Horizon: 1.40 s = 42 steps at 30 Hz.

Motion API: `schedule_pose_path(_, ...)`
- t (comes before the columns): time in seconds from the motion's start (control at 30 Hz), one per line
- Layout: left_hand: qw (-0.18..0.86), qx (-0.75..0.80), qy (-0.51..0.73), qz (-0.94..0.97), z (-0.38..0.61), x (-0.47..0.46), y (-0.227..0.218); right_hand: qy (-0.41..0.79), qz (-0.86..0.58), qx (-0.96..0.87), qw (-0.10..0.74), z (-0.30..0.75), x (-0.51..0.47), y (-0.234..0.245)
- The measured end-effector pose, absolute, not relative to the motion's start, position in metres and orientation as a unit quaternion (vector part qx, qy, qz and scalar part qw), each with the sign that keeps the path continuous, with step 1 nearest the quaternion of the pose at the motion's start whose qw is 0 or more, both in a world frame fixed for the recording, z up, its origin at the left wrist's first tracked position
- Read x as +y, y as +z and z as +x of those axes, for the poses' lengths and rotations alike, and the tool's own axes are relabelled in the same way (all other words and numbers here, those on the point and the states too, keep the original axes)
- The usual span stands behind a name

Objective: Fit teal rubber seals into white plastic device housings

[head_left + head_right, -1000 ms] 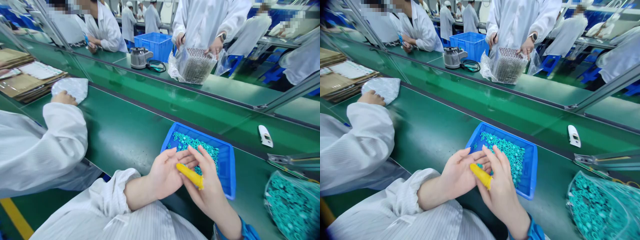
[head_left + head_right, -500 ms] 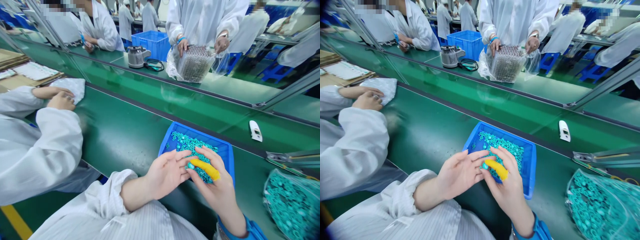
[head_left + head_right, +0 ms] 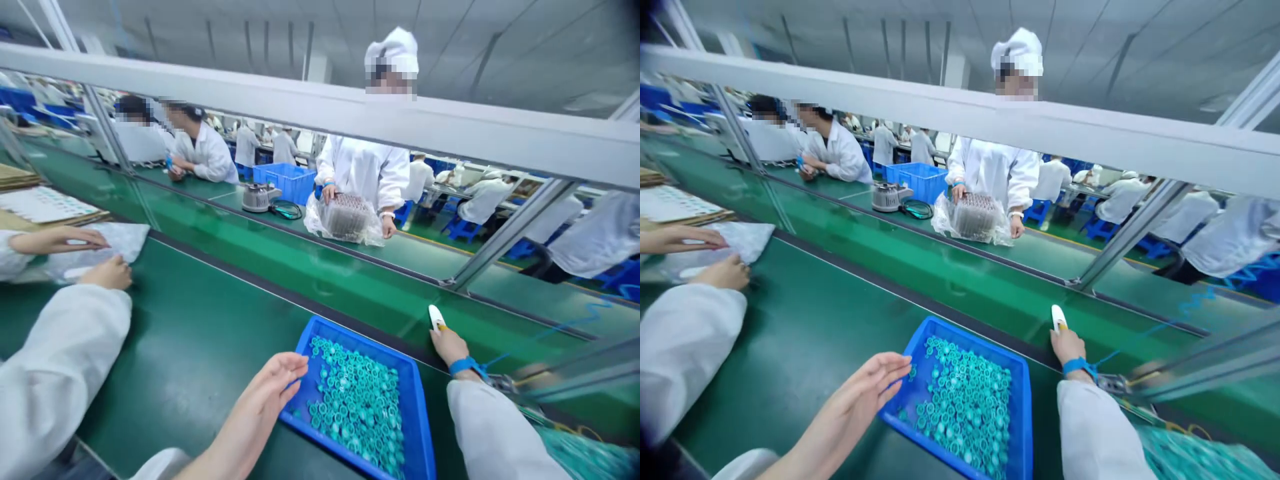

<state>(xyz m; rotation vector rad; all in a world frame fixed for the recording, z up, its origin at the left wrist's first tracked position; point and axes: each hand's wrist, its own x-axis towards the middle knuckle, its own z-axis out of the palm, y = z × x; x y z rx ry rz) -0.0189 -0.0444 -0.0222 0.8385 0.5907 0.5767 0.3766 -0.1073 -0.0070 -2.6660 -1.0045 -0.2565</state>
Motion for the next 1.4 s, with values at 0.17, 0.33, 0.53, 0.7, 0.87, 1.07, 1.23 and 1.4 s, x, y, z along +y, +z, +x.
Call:
schedule_pose_path(0.17,0.636,0.262,0.301,0.661,-0.018,-0.046,-0.024,0.007,-0.889,-0.428,0.163,0.343,-0.084,0.002)
schedule_pose_path(0.33,0.391,0.203,0.367,0.819,0.002,-0.054,-0.016,0.173,-0.722,-0.642,0.191,0.238,-0.09,0.027)
schedule_pose_path(0.53,0.552,0.328,0.281,0.713,-0.01,-0.026,-0.011,0.215,-0.62,-0.746,0.118,0.194,-0.097,0.014)
schedule_pose_path(0.7,0.742,0.362,0.288,0.485,-0.034,-0.017,-0.025,0.173,-0.653,-0.735,0.055,0.196,-0.073,-0.026)
schedule_pose_path(0.87,0.774,0.354,0.297,0.434,-0.037,-0.022,-0.029,0.159,-0.695,-0.7,0.043,0.182,-0.064,-0.05)
schedule_pose_path(1.07,0.784,0.347,0.291,0.424,-0.033,-0.024,-0.027,0.238,-0.694,-0.661,0.157,0.179,-0.07,-0.031)
schedule_pose_path(1.23,0.826,0.297,0.275,0.392,-0.016,-0.035,-0.028,0.331,-0.65,-0.619,0.292,0.168,-0.088,0.001)
schedule_pose_path(1.4,0.848,0.26,0.248,0.389,-0.004,-0.043,-0.025,0.429,-0.593,-0.534,0.423,0.162,-0.098,0.014)
